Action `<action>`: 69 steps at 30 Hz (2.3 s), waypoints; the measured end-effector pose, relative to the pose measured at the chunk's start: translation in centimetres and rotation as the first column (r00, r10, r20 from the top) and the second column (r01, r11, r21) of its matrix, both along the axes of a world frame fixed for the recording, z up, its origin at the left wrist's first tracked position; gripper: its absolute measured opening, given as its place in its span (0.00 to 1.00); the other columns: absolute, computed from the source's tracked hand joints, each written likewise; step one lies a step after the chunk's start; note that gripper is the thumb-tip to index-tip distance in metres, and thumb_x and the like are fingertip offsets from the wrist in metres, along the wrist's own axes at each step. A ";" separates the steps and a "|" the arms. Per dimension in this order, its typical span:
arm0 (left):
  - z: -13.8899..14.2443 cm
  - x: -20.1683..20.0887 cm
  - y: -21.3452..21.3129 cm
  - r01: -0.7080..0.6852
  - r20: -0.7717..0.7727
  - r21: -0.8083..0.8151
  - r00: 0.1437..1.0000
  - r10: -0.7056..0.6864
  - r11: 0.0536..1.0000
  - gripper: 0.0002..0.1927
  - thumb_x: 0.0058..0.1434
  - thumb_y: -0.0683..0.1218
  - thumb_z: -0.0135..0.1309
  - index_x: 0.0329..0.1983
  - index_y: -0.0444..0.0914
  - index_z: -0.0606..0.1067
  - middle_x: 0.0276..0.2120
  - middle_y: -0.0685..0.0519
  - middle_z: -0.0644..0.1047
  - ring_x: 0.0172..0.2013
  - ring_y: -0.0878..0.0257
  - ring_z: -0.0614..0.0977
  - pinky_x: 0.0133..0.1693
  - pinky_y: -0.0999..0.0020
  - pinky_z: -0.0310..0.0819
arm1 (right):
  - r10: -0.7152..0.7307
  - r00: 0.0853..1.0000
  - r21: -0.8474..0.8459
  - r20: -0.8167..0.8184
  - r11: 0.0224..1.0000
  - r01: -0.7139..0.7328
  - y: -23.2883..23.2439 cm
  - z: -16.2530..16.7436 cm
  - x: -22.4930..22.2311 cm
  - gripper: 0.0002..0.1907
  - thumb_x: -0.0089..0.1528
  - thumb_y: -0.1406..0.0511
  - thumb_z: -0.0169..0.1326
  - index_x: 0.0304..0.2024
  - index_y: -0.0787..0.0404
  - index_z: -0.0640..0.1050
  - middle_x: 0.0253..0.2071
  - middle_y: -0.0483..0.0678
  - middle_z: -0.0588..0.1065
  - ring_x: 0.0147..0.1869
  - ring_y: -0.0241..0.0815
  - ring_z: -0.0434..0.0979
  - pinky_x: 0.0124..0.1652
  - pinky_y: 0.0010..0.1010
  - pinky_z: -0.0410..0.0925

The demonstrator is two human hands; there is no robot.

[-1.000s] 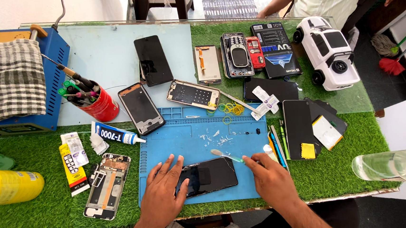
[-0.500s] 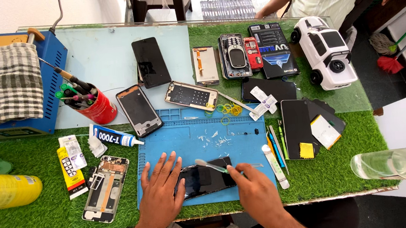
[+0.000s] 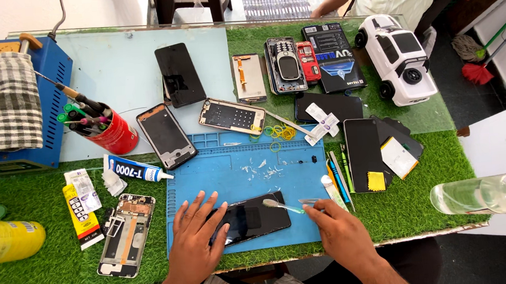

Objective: The person holds a smartphone flat on a blue repair mat and works a thin blade along the edge of the phone's screen assembly, repeatedly prying around the perimeter while steadying the phone with the other hand. They occasionally brush debris off the screen with a small brush and reposition the phone on the mat.

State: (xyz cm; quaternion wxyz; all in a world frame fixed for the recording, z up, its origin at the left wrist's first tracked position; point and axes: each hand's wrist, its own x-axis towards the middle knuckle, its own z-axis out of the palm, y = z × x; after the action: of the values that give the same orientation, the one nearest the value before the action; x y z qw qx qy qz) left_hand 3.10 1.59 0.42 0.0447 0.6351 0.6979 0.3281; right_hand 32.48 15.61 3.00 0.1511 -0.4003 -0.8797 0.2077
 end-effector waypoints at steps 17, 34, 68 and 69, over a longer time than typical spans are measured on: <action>5.3 0.5 10.7 0.415 0.123 -0.043 0.905 -0.408 0.909 0.16 0.60 0.47 0.62 0.52 0.45 0.83 0.68 0.52 0.70 0.75 0.49 0.58 0.70 0.43 0.47 | 0.098 0.985 0.231 -0.143 0.971 -0.063 2.4 2.3 -1.7 0.23 0.54 0.77 0.58 0.52 0.57 0.82 0.45 0.47 0.75 0.43 0.44 0.81 0.41 0.37 0.73; 3.4 -0.1 14.4 0.313 0.028 -0.182 0.949 -0.313 0.932 0.11 0.56 0.57 0.65 0.33 0.47 0.86 0.62 0.54 0.75 0.73 0.52 0.59 0.70 0.41 0.46 | 0.065 0.992 0.297 -0.107 0.954 -0.031 3.9 1.1 -2.0 0.23 0.54 0.77 0.58 0.52 0.58 0.82 0.42 0.47 0.74 0.41 0.44 0.80 0.38 0.37 0.73; 2.4 -1.3 5.8 0.021 -0.123 0.067 0.992 -0.012 0.998 0.09 0.57 0.42 0.61 0.40 0.46 0.83 0.35 0.58 0.83 0.49 0.61 0.82 0.67 0.42 0.51 | -0.488 0.871 0.355 -0.060 0.805 0.476 2.6 -2.7 8.2 0.12 0.62 0.63 0.60 0.47 0.56 0.84 0.45 0.44 0.77 0.54 0.45 0.75 0.55 0.43 0.62; 2.3 -1.4 5.7 0.021 -0.099 0.074 0.995 -0.014 0.997 0.08 0.57 0.43 0.62 0.39 0.46 0.83 0.32 0.58 0.82 0.44 0.62 0.82 0.66 0.42 0.53 | -0.500 0.865 0.350 -0.041 0.804 0.481 2.5 -2.9 8.2 0.13 0.61 0.62 0.61 0.47 0.56 0.84 0.46 0.44 0.77 0.54 0.45 0.75 0.55 0.43 0.61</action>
State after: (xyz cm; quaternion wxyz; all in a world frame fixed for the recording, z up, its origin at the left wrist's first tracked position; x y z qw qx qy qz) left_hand 1.68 7.27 2.69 -0.0106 0.6578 0.6808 0.3220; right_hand 40.70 18.14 0.11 0.2448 -0.5860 -0.7724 -0.0083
